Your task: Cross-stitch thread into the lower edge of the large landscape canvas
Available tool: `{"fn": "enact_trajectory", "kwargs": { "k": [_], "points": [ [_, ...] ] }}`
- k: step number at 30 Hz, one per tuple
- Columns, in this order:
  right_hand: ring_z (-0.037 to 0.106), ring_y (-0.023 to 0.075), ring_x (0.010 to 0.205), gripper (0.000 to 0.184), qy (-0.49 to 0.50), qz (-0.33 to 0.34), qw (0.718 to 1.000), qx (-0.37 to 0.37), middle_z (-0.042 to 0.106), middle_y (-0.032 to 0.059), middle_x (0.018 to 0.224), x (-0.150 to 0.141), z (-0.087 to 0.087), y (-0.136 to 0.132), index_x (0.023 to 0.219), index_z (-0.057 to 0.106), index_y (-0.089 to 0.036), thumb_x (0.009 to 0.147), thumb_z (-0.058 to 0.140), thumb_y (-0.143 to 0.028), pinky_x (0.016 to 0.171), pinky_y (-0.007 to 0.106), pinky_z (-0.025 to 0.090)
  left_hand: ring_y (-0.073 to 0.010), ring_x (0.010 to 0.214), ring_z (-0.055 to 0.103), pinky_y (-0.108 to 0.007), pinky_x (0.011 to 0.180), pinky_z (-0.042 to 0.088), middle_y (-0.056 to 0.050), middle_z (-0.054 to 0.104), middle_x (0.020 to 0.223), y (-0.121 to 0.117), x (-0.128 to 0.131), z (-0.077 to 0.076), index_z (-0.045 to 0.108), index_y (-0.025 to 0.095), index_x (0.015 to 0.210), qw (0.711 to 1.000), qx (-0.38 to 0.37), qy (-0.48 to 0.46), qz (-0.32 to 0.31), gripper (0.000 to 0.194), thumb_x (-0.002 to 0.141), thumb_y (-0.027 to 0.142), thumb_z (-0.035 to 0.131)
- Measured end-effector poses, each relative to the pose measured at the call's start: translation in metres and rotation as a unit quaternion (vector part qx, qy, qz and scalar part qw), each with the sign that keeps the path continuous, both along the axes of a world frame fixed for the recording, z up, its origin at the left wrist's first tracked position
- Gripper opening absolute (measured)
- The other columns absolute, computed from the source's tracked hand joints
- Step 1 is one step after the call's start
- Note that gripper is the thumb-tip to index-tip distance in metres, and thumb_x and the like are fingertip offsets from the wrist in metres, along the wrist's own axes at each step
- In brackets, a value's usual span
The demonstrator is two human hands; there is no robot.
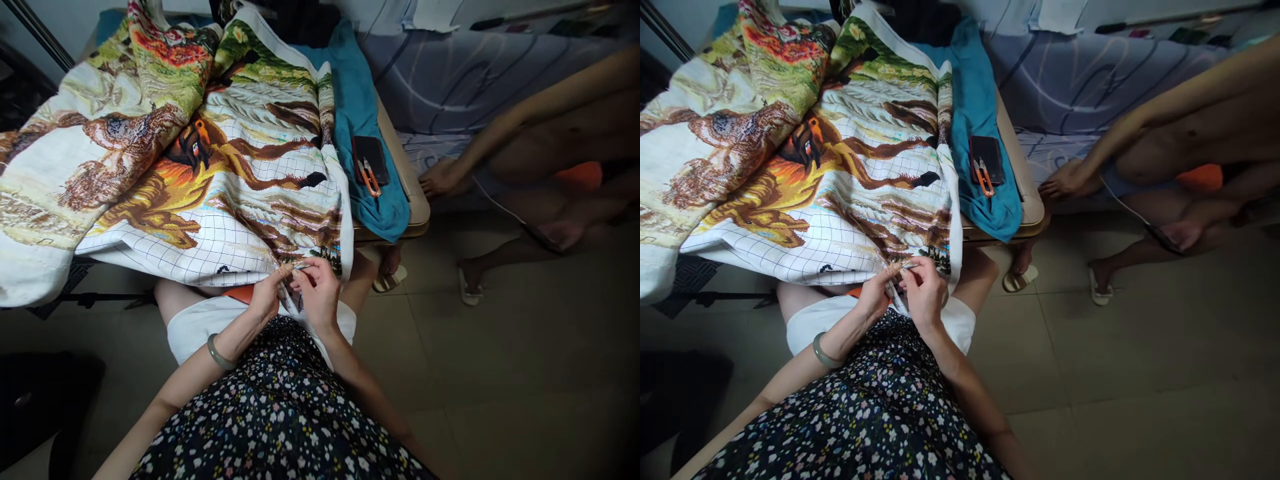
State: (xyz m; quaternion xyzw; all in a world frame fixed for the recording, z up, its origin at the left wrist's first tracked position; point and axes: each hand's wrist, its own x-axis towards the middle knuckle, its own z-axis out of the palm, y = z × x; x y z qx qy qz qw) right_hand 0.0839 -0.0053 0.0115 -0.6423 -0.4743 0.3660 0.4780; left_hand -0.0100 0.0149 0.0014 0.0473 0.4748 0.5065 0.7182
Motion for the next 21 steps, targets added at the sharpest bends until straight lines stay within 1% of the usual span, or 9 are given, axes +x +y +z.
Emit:
{"fn": "enact_trajectory", "kwargs": {
  "k": [3,6,9,11,12,14,16,18,21],
  "points": [
    [0.067,0.0151,0.06,0.017,-0.078,0.058,0.995,0.014,0.069,0.002,0.076,0.001,0.006,0.005,0.098,0.061,-0.02,0.091,0.05,-0.032,0.061,0.026,0.055,-0.0138,0.064,0.062,-0.028,0.071,0.049,-0.002,0.07,0.068,0.0,-0.001,0.0,0.071,0.015,0.066,1.0,0.015,-0.01,0.003,0.032,0.044,0.029,0.089],
    [0.064,0.013,0.051,0.017,-0.079,0.092,0.993,-0.008,0.066,0.0002,0.068,0.005,0.012,0.009,0.086,0.058,-0.02,0.091,0.048,-0.032,0.053,0.023,0.051,-0.0143,0.063,0.062,-0.028,0.07,0.049,-0.004,0.071,0.068,0.0,-0.001,0.0,0.071,0.013,0.065,1.0,0.009,-0.009,-0.011,0.034,0.042,0.031,0.09],
    [0.059,0.0099,0.044,0.019,-0.002,0.014,1.0,0.023,0.065,-0.0015,0.068,0.023,0.029,0.012,0.087,0.054,-0.021,0.092,0.05,-0.039,0.043,0.02,0.045,-0.0173,0.07,0.066,-0.03,0.073,0.05,-0.006,0.073,0.074,-0.001,-0.001,0.002,0.071,0.014,0.068,1.0,0.011,-0.001,-0.001,0.036,0.042,0.031,0.091],
    [0.054,0.007,0.041,0.021,0.075,-0.079,0.989,0.1,0.068,-0.0001,0.082,0.045,0.047,0.016,0.09,0.051,-0.022,0.092,0.051,-0.043,0.039,0.019,0.042,-0.0194,0.077,0.067,-0.03,0.075,0.051,-0.007,0.074,0.077,-0.001,-0.001,0.003,0.071,0.014,0.07,1.0,0.013,0.004,0.017,0.038,0.041,0.029,0.092],
    [0.05,0.0062,0.038,0.021,0.132,-0.089,0.978,0.131,0.067,-0.002,0.08,0.058,0.058,0.019,0.089,0.048,-0.023,0.091,0.052,-0.044,0.039,0.019,0.042,-0.0201,0.079,0.068,-0.03,0.076,0.051,-0.007,0.074,0.077,-0.001,-0.001,0.004,0.071,0.014,0.071,1.0,0.011,0.005,0.022,0.04,0.04,0.029,0.092],
    [0.037,0.0038,0.035,0.024,0.213,-0.075,0.956,0.185,0.053,-0.009,0.062,0.079,0.077,0.022,0.08,0.046,-0.024,0.088,0.057,-0.044,0.05,0.023,0.051,-0.0211,0.081,0.068,-0.03,0.076,0.051,-0.007,0.074,0.076,-0.001,0.0,0.006,0.071,0.014,0.072,1.0,0.005,0.005,0.026,0.042,0.038,0.028,0.092],
    [0.029,0.0024,0.035,0.028,0.23,-0.067,0.94,0.244,0.042,-0.0119,0.056,0.088,0.087,0.022,0.073,0.044,-0.024,0.087,0.059,-0.043,0.072,0.033,0.058,-0.0221,0.083,0.069,-0.031,0.076,0.051,-0.008,0.074,0.077,-0.001,0.0,0.007,0.071,0.014,0.073,1.0,0.003,0.0,0.021,0.043,0.039,0.029,0.092],
    [0.028,0.0028,0.036,0.03,0.211,-0.056,0.943,0.25,0.039,-0.0127,0.052,0.083,0.084,0.018,0.071,0.043,-0.023,0.087,0.06,-0.043,0.083,0.039,0.057,-0.0229,0.084,0.069,-0.031,0.077,0.052,-0.008,0.074,0.078,-0.001,0.0,0.007,0.071,0.014,0.073,1.0,0.002,-0.007,0.015,0.042,0.039,0.029,0.091],
    [0.03,0.0049,0.034,0.024,0.176,-0.004,0.976,0.131,0.037,-0.0135,0.043,0.059,0.06,0.005,0.076,0.05,-0.023,0.088,0.06,-0.041,0.065,0.031,0.057,-0.0235,0.083,0.069,-0.032,0.077,0.052,-0.008,0.074,0.078,-0.001,0.0,0.007,0.07,0.014,0.074,1.0,0.001,-0.019,0.007,0.043,0.04,0.029,0.091]
  ]
}}
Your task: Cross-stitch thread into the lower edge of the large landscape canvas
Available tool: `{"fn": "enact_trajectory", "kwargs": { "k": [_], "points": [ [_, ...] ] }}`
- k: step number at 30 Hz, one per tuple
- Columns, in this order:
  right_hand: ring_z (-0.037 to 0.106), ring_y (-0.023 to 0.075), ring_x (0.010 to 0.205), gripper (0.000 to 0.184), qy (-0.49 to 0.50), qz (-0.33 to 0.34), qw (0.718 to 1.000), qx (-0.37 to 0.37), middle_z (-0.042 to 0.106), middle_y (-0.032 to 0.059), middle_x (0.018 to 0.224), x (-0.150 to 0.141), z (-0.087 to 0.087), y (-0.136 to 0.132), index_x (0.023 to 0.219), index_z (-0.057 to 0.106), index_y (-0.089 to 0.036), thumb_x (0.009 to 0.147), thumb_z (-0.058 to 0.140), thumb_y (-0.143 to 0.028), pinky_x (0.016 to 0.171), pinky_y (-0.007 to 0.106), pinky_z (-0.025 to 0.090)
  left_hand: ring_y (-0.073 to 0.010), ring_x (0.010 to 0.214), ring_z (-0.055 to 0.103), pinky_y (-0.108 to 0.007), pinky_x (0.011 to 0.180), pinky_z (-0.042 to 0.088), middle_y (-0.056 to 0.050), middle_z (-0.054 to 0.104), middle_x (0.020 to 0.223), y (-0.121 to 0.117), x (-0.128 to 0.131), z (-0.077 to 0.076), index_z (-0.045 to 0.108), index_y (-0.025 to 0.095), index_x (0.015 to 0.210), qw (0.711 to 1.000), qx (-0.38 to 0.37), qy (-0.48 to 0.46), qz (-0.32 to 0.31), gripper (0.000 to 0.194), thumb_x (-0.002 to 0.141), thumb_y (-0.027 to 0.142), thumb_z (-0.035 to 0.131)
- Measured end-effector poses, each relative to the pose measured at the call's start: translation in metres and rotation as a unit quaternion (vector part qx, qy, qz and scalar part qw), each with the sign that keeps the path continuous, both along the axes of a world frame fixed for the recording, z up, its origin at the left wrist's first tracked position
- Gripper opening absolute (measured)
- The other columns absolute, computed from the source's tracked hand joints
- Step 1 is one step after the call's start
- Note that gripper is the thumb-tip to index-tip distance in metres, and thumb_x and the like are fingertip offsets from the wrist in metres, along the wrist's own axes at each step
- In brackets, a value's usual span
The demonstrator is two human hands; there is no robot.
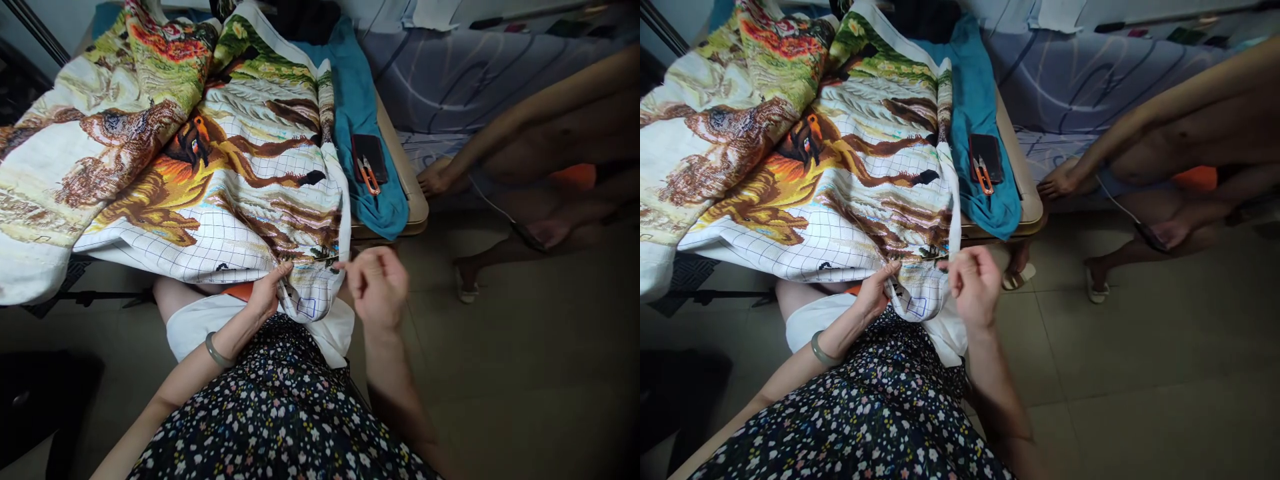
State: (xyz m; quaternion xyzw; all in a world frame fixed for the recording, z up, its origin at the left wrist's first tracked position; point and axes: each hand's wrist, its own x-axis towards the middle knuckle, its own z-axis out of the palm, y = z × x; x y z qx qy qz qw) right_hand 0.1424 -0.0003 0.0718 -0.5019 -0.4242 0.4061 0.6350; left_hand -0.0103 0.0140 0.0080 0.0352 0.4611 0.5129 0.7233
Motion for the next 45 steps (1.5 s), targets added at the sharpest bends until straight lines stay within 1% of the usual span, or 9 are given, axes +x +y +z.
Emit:
{"fn": "enact_trajectory", "kwargs": {
  "k": [3,5,7,13,22,27,30,35,45],
  "points": [
    [0.04,0.007,0.036,0.017,-0.066,0.107,0.984,-0.128,0.049,-0.0085,0.048,-0.023,-0.028,-0.012,0.084,0.058,-0.021,0.087,0.059,-0.038,0.042,0.02,0.042,-0.0213,0.076,0.068,-0.032,0.075,0.051,-0.006,0.072,0.072,0.0,-0.001,-0.001,0.07,0.014,0.071,1.0,0.003,0.003,-0.012,0.04,0.041,0.031,0.091],
    [0.049,0.0083,0.041,0.016,-0.122,0.13,0.972,-0.15,0.059,-0.0036,0.058,-0.031,-0.041,-0.016,0.09,0.064,-0.019,0.086,0.057,-0.033,0.04,0.02,0.039,-0.0187,0.07,0.066,-0.031,0.073,0.049,-0.004,0.07,0.067,0.0,-0.002,-0.002,0.069,0.013,0.068,1.0,0.0,0.011,-0.017,0.038,0.042,0.032,0.09],
    [0.052,0.0091,0.044,0.02,-0.164,0.117,0.968,-0.15,0.062,-0.0013,0.062,-0.034,-0.047,-0.017,0.095,0.068,-0.017,0.084,0.056,-0.029,0.043,0.021,0.042,-0.0175,0.068,0.064,-0.03,0.073,0.049,-0.003,0.069,0.066,0.0,-0.003,-0.002,0.069,0.013,0.067,1.0,-0.002,0.014,-0.018,0.036,0.043,0.031,0.09],
    [0.046,0.0087,0.038,0.027,-0.204,0.103,0.961,-0.155,0.057,-0.0027,0.051,-0.035,-0.047,-0.015,0.097,0.074,-0.015,0.083,0.054,-0.028,0.04,0.021,0.039,-0.0173,0.07,0.065,-0.03,0.078,0.048,-0.004,0.07,0.069,0.0,-0.002,-0.004,0.07,0.012,0.068,1.0,-0.001,0.012,-0.003,0.036,0.043,0.029,0.089],
    [0.049,0.0101,0.039,0.027,-0.259,0.098,0.952,-0.135,0.061,-0.0006,0.053,-0.037,-0.043,-0.011,0.092,0.074,-0.015,0.082,0.052,-0.026,0.04,0.022,0.039,-0.0185,0.069,0.064,-0.031,0.075,0.048,-0.005,0.07,0.067,0.001,-0.001,-0.007,0.07,0.012,0.067,1.0,0.0,0.019,-0.009,0.038,0.041,0.031,0.09],
    [0.05,0.0099,0.035,0.018,-0.217,0.101,0.957,-0.162,0.059,-0.0034,0.052,-0.044,-0.042,-0.013,0.088,0.065,-0.018,0.083,0.051,-0.028,0.038,0.021,0.04,-0.0168,0.065,0.062,-0.031,0.07,0.047,-0.004,0.068,0.066,0.0,-0.001,-0.006,0.069,0.011,0.067,1.0,-0.003,0.02,-0.013,0.04,0.041,0.032,0.091],
    [0.055,0.0117,0.041,0.014,-0.18,0.103,0.961,-0.18,0.061,-0.0025,0.057,-0.047,-0.045,-0.015,0.084,0.061,-0.019,0.083,0.054,-0.03,0.04,0.022,0.043,-0.0139,0.059,0.058,-0.03,0.065,0.046,-0.002,0.066,0.062,0.0,-0.001,-0.006,0.068,0.011,0.064,0.999,-0.022,0.03,-0.012,0.039,0.04,0.031,0.091],
    [0.058,0.0129,0.052,0.014,-0.173,0.081,0.968,-0.163,0.065,0.0015,0.068,-0.049,-0.052,-0.017,0.077,0.063,-0.018,0.08,0.06,-0.031,0.048,0.023,0.047,-0.0128,0.058,0.056,-0.029,0.062,0.045,-0.002,0.066,0.063,0.003,-0.001,-0.006,0.068,0.012,0.063,0.998,-0.039,0.044,-0.004,0.038,0.037,0.029,0.091],
    [0.059,0.0134,0.053,0.01,-0.167,0.067,0.973,-0.143,0.064,0.0002,0.065,-0.049,-0.058,-0.015,0.077,0.064,-0.018,0.079,0.06,-0.027,0.053,0.025,0.049,-0.0115,0.058,0.056,-0.027,0.062,0.046,-0.001,0.065,0.062,0.004,0.003,-0.004,0.068,0.013,0.06,0.998,-0.035,0.052,0.023,0.029,0.042,0.024,0.086]
  ]
}}
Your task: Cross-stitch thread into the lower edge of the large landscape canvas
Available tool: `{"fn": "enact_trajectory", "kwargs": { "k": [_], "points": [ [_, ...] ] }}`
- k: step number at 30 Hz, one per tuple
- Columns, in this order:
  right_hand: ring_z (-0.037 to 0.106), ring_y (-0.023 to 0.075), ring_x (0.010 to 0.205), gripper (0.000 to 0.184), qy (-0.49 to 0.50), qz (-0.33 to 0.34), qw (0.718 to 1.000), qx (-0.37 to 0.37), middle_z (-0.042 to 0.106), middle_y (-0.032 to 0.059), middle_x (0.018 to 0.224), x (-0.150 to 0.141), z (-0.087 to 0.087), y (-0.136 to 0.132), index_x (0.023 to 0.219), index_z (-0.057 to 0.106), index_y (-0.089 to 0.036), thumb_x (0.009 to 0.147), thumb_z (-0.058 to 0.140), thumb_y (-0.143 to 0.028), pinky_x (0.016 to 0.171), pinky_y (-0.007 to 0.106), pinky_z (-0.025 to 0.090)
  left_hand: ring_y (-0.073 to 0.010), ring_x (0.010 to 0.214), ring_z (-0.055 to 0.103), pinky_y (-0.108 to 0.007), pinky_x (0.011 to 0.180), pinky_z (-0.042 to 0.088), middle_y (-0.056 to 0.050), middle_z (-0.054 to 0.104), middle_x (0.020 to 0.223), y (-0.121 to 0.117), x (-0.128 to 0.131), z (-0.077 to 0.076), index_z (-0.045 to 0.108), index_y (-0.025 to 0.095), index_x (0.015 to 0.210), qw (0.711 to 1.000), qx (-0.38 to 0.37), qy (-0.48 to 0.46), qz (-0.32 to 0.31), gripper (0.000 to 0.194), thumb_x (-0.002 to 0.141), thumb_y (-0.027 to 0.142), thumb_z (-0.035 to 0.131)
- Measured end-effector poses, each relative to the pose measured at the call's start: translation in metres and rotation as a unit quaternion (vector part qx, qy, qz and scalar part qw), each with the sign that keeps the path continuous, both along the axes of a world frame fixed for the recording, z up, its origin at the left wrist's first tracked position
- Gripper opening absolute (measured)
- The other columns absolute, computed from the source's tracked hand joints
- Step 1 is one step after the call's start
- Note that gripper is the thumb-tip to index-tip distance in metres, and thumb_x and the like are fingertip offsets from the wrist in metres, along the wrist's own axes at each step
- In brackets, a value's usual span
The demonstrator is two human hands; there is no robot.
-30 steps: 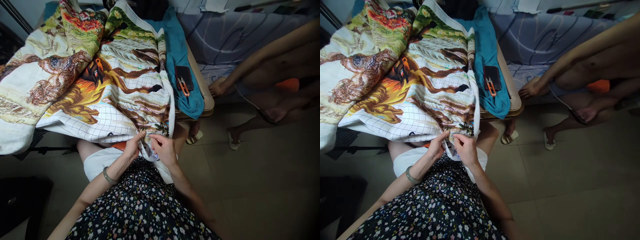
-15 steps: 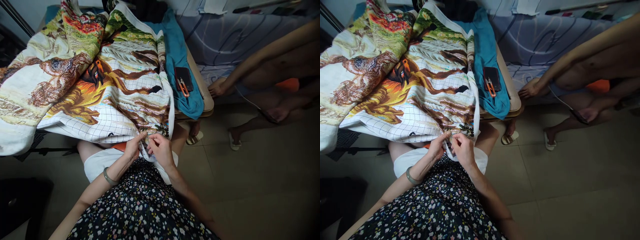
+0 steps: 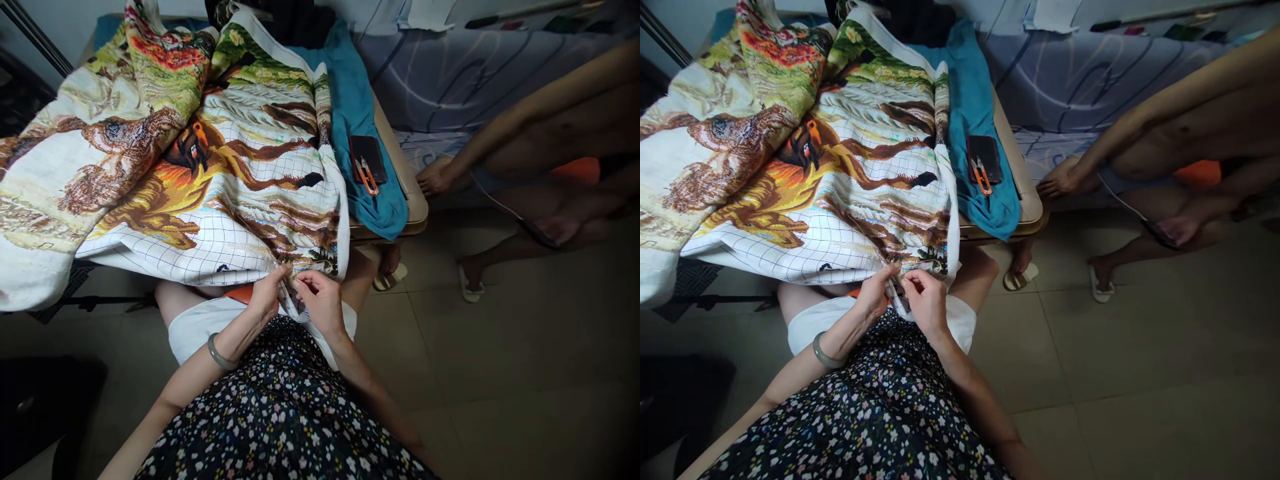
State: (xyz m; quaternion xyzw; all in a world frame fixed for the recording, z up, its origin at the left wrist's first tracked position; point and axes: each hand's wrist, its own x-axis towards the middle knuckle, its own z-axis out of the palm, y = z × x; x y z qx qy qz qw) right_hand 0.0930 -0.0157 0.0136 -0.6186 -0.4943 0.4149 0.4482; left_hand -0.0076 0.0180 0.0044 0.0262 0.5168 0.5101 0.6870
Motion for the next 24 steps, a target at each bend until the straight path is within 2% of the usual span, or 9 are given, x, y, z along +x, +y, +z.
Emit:
{"fn": "enact_trajectory", "kwargs": {
  "k": [8,13,16,19,21,22,24],
  "points": [
    [0.058,0.0125,0.049,0.011,0.026,-0.017,0.999,-0.02,0.062,-0.0008,0.06,-0.004,0.001,0.001,0.074,0.063,-0.018,0.077,0.061,-0.028,0.048,0.023,0.048,-0.0105,0.056,0.054,-0.026,0.06,0.045,0.001,0.063,0.059,-0.002,0.0,-0.001,0.066,0.014,0.06,1.0,0.014,0.0,0.002,0.027,0.045,0.024,0.086],
    [0.06,0.0134,0.046,0.017,0.067,-0.041,0.996,-0.029,0.059,-0.0041,0.057,-0.006,0.001,0.004,0.076,0.052,-0.02,0.076,0.065,-0.031,0.046,0.024,0.049,-0.0122,0.059,0.057,-0.027,0.065,0.046,-0.001,0.066,0.062,-0.005,0.001,-0.003,0.068,0.014,0.062,0.999,0.042,-0.032,-0.007,0.03,0.044,0.028,0.087],
    [0.063,0.0146,0.049,0.015,0.021,-0.056,0.998,0.011,0.062,-0.0036,0.062,-0.007,0.005,0.009,0.084,0.052,-0.021,0.079,0.062,-0.03,0.049,0.025,0.051,-0.0128,0.06,0.058,-0.028,0.068,0.047,-0.001,0.067,0.064,-0.006,0.0,-0.004,0.069,0.014,0.063,0.998,0.051,-0.036,-0.012,0.031,0.044,0.03,0.088],
    [0.065,0.0153,0.057,0.011,-0.101,-0.013,0.993,0.059,0.066,-0.0006,0.069,-0.009,0.01,0.014,0.095,0.057,-0.021,0.086,0.054,-0.026,0.061,0.028,0.053,-0.0148,0.065,0.062,-0.029,0.071,0.048,-0.003,0.07,0.069,-0.006,-0.001,-0.005,0.071,0.014,0.067,0.997,0.061,-0.051,-0.017,0.033,0.047,0.034,0.089],
    [0.064,0.0151,0.055,0.01,-0.154,0.018,0.986,0.067,0.065,-0.0004,0.065,-0.009,0.013,0.017,0.088,0.059,-0.021,0.088,0.05,-0.025,0.062,0.028,0.052,-0.0167,0.068,0.065,-0.03,0.073,0.049,-0.004,0.071,0.07,-0.006,-0.001,-0.006,0.072,0.014,0.069,0.996,0.065,-0.058,-0.024,0.035,0.048,0.036,0.089],
    [0.063,0.0143,0.052,0.011,-0.151,0.023,0.986,0.063,0.063,-0.0008,0.063,-0.006,0.016,0.018,0.083,0.058,-0.02,0.089,0.05,-0.025,0.059,0.027,0.051,-0.0176,0.07,0.066,-0.03,0.074,0.049,-0.004,0.071,0.07,-0.006,-0.001,-0.006,0.072,0.014,0.07,0.996,0.066,-0.057,-0.026,0.035,0.049,0.036,0.089],
    [0.059,0.0118,0.045,0.014,-0.083,-0.005,0.995,0.058,0.063,-0.0017,0.063,0.004,0.024,0.02,0.079,0.055,-0.021,0.089,0.053,-0.03,0.049,0.023,0.047,-0.0195,0.075,0.068,-0.031,0.078,0.05,-0.006,0.073,0.075,-0.006,-0.002,-0.006,0.072,0.014,0.072,0.996,0.066,-0.047,-0.021,0.035,0.048,0.035,0.089]
  ]
}}
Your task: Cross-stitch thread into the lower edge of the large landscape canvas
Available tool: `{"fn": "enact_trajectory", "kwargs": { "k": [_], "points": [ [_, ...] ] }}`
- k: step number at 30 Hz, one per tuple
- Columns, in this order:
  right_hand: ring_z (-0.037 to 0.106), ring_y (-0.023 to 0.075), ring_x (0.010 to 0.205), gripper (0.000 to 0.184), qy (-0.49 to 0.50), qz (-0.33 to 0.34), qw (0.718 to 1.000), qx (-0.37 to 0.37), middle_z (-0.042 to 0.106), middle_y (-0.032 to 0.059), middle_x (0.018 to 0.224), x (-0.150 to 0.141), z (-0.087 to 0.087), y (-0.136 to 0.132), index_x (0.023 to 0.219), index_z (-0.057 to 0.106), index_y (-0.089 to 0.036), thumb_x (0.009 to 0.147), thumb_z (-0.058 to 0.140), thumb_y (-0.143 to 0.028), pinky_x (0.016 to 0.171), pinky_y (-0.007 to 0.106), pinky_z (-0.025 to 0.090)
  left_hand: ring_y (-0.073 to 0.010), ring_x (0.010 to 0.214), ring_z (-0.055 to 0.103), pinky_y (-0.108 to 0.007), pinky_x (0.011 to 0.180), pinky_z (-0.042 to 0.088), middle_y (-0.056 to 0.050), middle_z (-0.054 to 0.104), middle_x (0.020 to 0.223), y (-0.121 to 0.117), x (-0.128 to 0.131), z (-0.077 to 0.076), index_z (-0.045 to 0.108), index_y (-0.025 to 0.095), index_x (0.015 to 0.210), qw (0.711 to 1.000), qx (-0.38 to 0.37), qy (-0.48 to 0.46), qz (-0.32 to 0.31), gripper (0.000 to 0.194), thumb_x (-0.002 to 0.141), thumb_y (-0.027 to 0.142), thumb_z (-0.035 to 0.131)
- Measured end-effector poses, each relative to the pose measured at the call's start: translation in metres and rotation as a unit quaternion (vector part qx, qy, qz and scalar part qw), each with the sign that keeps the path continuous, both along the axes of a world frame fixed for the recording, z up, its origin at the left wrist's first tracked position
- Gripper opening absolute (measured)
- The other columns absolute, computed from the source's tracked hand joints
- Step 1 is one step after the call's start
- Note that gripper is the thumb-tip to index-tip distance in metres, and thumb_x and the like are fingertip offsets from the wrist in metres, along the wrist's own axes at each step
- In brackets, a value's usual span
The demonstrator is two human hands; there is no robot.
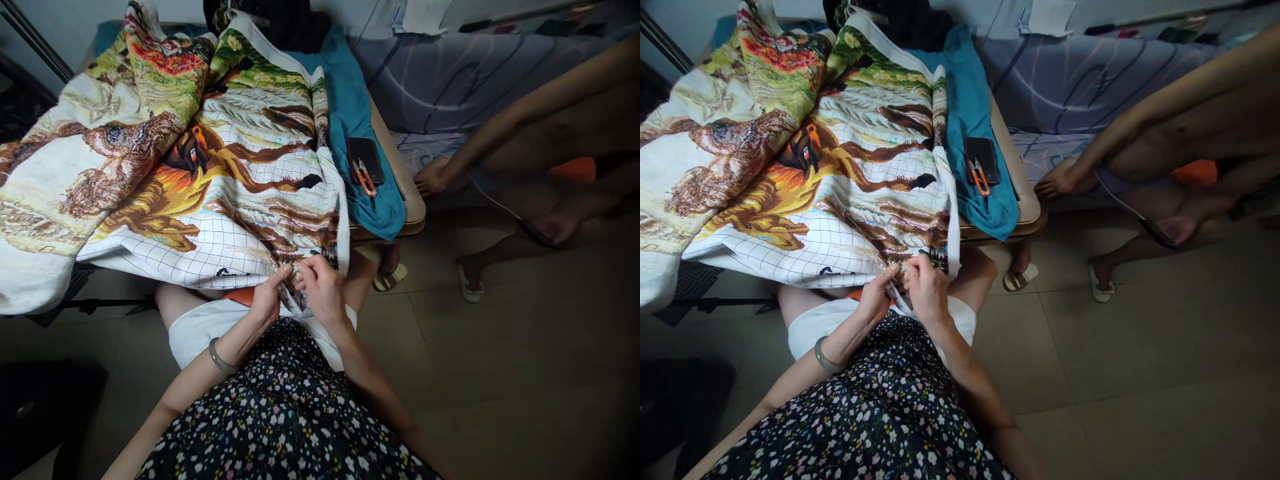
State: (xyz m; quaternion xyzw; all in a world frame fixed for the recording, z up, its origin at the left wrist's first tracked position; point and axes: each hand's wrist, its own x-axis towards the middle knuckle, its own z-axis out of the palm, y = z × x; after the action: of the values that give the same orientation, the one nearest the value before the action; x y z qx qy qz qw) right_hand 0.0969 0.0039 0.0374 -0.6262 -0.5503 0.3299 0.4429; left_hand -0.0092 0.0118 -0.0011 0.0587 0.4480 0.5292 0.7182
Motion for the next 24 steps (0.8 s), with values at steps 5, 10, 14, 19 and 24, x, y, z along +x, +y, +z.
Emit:
{"fn": "enact_trajectory", "kwargs": {
  "k": [5,10,14,19,24],
  "points": [
    [0.047,0.0062,0.037,0.025,0.338,-0.084,0.927,0.14,0.06,-0.0078,0.064,0.052,0.04,0.007,0.083,0.049,-0.023,0.087,0.06,-0.046,0.045,0.021,0.049,-0.0245,0.09,0.07,-0.034,0.087,0.051,-0.007,0.075,0.081,0.0,0.0,0.003,0.072,0.015,0.075,1.0,-0.013,0.011,0.015,0.04,0.044,0.032,0.091],
    [0.033,0.0019,0.036,0.034,0.372,-0.079,0.896,0.228,0.042,-0.0144,0.05,0.063,0.049,0.008,0.071,0.045,-0.022,0.082,0.07,-0.042,0.087,0.035,0.056,-0.0257,0.092,0.07,-0.035,0.09,0.051,-0.006,0.075,0.078,0.001,0.001,0.006,0.071,0.016,0.075,1.0,-0.009,-0.003,0.011,0.041,0.043,0.031,0.091],
    [0.033,0.0053,0.035,0.022,0.248,-0.015,0.968,0.041,0.04,-0.0127,0.043,0.037,0.015,-0.007,0.078,0.053,-0.022,0.087,0.063,-0.038,0.052,0.022,0.05,-0.0252,0.086,0.07,-0.036,0.089,0.051,-0.007,0.075,0.077,0.001,0.0,0.006,0.072,0.013,0.075,1.0,-0.023,-0.007,-0.007,0.043,0.041,0.031,0.091],
    [0.05,0.0099,0.045,0.019,0.058,0.051,0.995,-0.058,0.06,-0.0017,0.06,0.017,-0.009,-0.021,0.094,0.067,-0.018,0.087,0.054,-0.029,0.042,0.021,0.039,-0.0221,0.075,0.068,-0.034,0.081,0.051,-0.006,0.072,0.071,0.001,-0.002,0.004,0.071,0.012,0.071,0.999,-0.024,0.006,-0.021,0.037,0.044,0.029,0.09],
    [0.06,0.0153,0.054,0.027,-0.023,0.048,0.998,-0.033,0.066,0.0012,0.06,0.015,-0.008,-0.019,0.096,0.075,-0.019,0.085,0.052,-0.027,0.052,0.025,0.048,-0.0212,0.078,0.068,-0.034,0.083,0.049,-0.006,0.074,0.076,0.002,-0.001,0.003,0.072,0.012,0.076,1.0,-0.012,-0.001,-0.011,0.037,0.046,0.026,0.088]
  ]
}}
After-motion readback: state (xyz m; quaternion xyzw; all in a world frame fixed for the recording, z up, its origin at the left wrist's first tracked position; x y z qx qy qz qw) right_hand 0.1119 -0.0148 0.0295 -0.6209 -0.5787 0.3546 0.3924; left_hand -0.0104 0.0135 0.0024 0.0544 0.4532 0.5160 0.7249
